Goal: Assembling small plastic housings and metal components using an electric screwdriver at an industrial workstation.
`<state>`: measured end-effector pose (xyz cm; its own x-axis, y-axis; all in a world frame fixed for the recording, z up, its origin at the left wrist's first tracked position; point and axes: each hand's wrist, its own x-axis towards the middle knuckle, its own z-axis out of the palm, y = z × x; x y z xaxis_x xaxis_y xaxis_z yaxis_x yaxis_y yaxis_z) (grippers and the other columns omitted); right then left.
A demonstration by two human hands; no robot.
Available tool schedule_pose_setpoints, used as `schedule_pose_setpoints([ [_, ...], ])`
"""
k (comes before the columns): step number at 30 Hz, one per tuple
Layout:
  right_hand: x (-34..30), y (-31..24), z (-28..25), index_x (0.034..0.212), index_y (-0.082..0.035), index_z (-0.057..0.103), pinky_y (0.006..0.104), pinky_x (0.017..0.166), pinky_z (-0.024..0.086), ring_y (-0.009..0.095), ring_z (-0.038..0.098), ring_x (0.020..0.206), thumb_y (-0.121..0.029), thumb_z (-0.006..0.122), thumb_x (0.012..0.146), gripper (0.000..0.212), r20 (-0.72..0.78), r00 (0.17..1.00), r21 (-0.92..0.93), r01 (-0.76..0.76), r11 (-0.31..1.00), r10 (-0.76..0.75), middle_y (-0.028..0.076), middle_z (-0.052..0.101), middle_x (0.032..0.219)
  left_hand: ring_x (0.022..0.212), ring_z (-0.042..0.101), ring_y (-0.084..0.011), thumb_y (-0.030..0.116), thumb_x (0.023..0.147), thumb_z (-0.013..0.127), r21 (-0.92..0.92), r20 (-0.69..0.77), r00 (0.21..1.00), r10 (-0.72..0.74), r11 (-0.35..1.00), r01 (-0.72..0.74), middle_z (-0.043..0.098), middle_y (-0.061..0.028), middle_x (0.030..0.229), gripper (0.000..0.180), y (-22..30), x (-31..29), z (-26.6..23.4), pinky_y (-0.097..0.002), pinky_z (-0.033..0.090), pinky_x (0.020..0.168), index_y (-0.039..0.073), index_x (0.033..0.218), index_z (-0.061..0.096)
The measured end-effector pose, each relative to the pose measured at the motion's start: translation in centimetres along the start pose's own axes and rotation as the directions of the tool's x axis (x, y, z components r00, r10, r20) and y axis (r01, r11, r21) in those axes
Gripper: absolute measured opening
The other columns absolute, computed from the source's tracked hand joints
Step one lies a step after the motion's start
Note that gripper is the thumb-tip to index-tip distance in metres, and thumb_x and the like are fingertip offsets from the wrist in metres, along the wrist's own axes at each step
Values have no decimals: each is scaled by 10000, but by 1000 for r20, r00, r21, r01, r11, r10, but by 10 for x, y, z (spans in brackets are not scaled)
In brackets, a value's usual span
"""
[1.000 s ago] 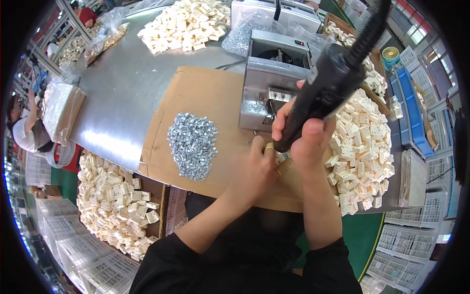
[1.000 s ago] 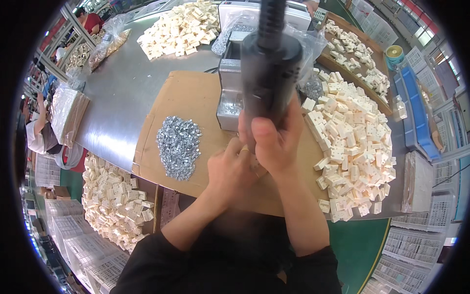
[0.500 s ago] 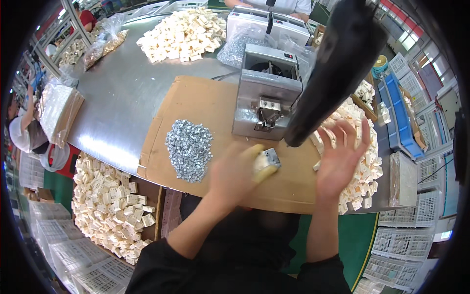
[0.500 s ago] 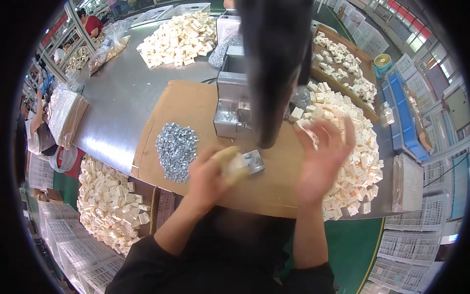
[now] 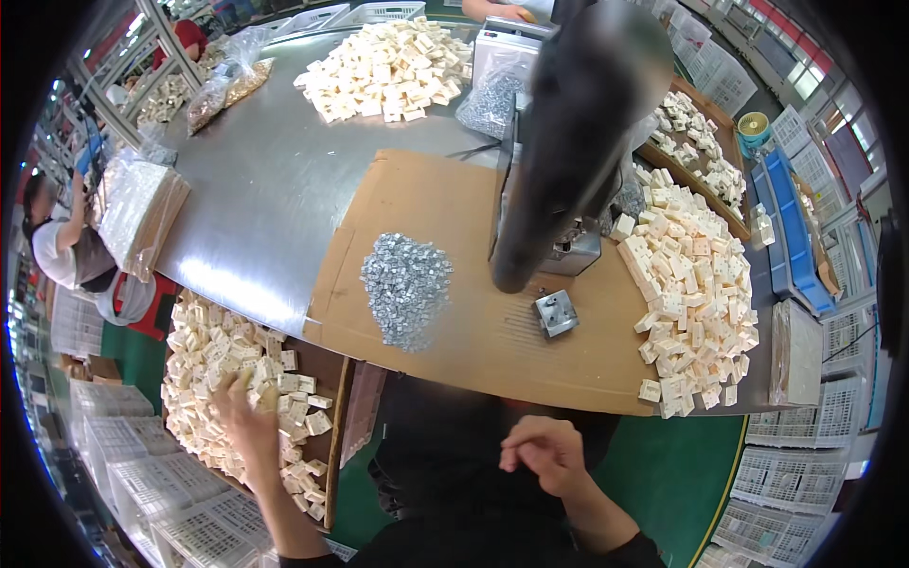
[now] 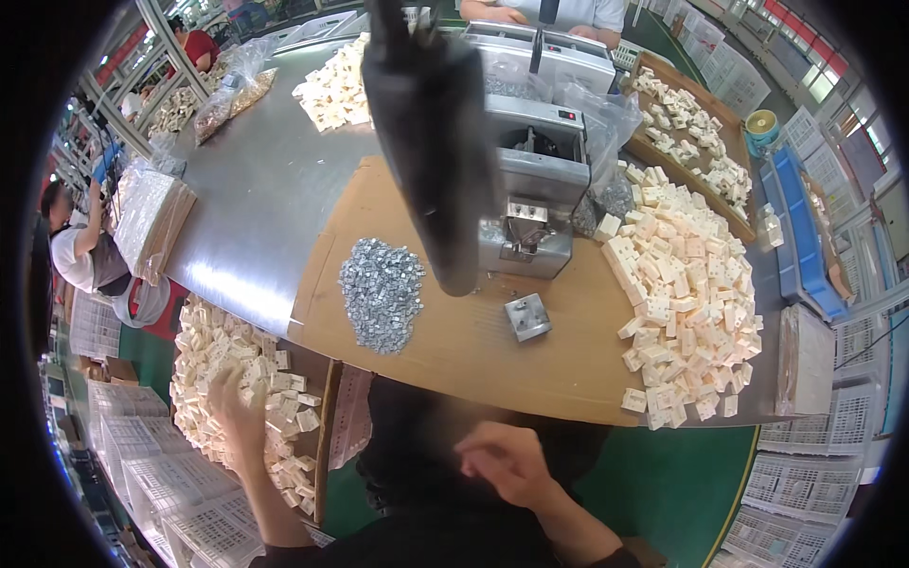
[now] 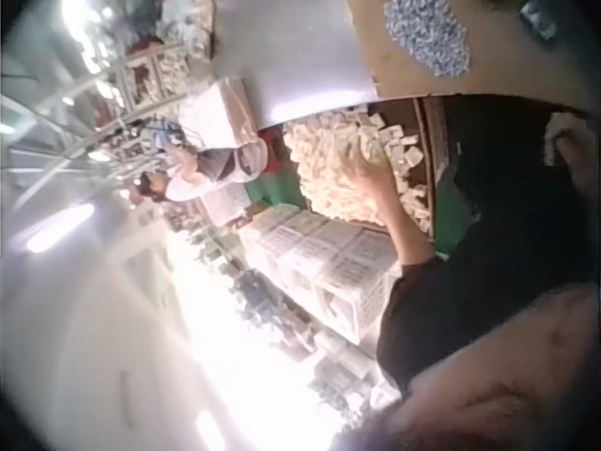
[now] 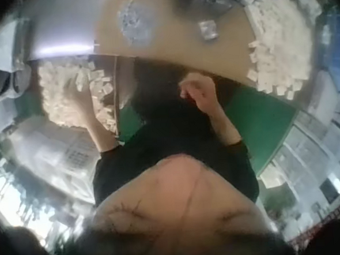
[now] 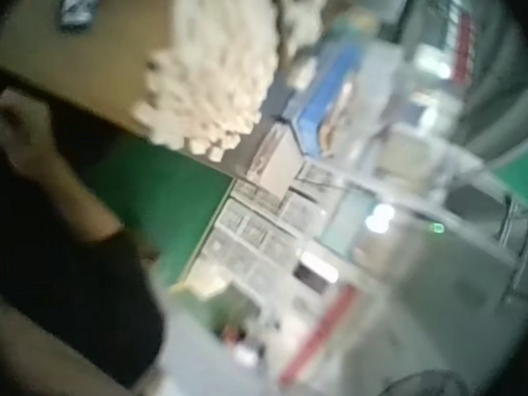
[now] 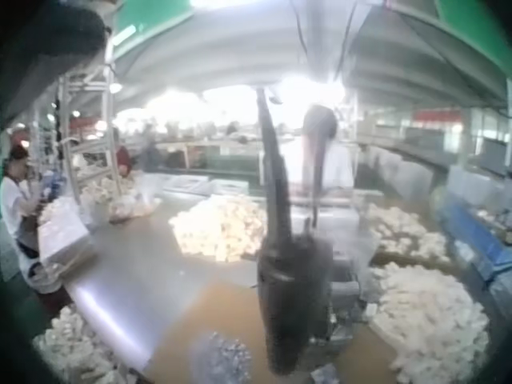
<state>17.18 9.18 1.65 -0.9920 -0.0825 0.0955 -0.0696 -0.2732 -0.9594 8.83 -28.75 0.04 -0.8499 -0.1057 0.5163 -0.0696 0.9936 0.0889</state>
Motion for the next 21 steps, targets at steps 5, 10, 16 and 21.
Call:
schedule_pose_setpoints([
  [5, 39, -18, 29, 1069, -51, 683, 337, 654, 495, 260, 639, 717, -24, 649, 903, 172, 349, 937, -231, 57, 971, 29, 95, 654, 847, 903, 670, -272, 49, 794, 760, -710, 239, 933, 270, 704, -21, 700, -123, 1005, 196, 130, 44, 18, -377, 523, 816, 41, 988, 739],
  [10, 41, -19, 32, 1075, -47, 678, 341, 661, 497, 243, 648, 740, -37, 651, 912, 166, 345, 938, -215, 42, 976, 36, 98, 661, 861, 872, 660, -275, 77, 785, 747, -722, 72, 786, 614, 576, -384, 692, -77, 911, 157, 182, 84, 54, -382, 523, 774, 70, 942, 750],
  [16, 41, 1, 23, 1075, -39, 666, 326, 683, 501, 214, 646, 747, -62, 631, 940, 142, 210, 973, -179, -58, 982, 96, 94, 667, 899, 843, 634, -262, 108, 775, 715, -648, 77, 612, 787, 506, -569, 651, -46, 839, 53, 203, 109, 54, -404, 515, 753, 96, 821, 738],
  [21, 52, -5, 23, 1066, -31, 642, 321, 682, 499, 220, 631, 738, -80, 612, 962, 120, 287, 957, -241, 33, 970, 39, 79, 671, 925, 853, 628, -246, 83, 755, 637, -571, 120, 474, 872, 451, -686, 643, -56, 851, 40, 213, 114, 47, -385, 477, 795, 85, 733, 671],
])
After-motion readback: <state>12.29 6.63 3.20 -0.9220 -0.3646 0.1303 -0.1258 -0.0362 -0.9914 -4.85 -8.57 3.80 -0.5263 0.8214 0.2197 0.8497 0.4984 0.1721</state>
